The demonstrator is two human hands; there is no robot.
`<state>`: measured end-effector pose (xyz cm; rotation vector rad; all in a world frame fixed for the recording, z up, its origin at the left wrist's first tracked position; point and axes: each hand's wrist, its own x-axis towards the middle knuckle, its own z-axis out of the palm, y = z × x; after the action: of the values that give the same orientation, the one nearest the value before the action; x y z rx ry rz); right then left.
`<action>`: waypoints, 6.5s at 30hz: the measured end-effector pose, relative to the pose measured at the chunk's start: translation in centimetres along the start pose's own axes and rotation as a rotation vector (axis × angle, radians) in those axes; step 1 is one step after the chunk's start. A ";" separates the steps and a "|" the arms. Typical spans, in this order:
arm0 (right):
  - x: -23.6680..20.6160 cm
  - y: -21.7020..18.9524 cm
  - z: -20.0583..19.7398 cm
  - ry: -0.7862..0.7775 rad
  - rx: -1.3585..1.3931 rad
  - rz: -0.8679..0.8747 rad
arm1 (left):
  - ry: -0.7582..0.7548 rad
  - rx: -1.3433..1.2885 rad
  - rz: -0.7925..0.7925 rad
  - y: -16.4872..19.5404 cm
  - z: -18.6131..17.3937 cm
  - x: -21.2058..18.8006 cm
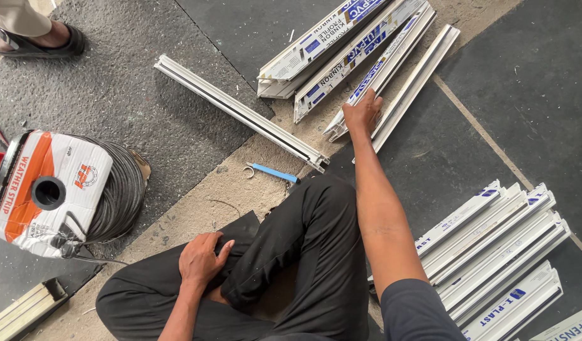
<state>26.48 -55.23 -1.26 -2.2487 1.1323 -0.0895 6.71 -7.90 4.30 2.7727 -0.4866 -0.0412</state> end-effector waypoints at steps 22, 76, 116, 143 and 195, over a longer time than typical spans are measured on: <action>-1.1 0.0 -0.6 -0.139 -0.273 -0.105 | -0.004 0.006 0.003 -0.1 -0.1 -0.5; -21.2 -13.6 -8.5 -0.798 1.205 -0.612 | 0.128 -0.238 0.047 -3.5 0.8 -2.2; -24.3 -10.3 8.6 -0.540 -0.954 -0.676 | -0.021 -0.233 -0.104 -3.2 -0.3 -3.6; -26.6 -10.0 10.6 -0.696 -0.242 -0.961 | 0.494 -1.424 -1.120 -31.1 -8.4 -9.3; -33.0 -45.6 24.1 -0.551 -0.014 -1.458 | 0.163 -0.690 -0.264 -21.0 -20.4 1.7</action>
<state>45.57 1.65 10.98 -2.3824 -0.8779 -0.0307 16.85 16.51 16.90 2.1172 -0.0372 -0.0354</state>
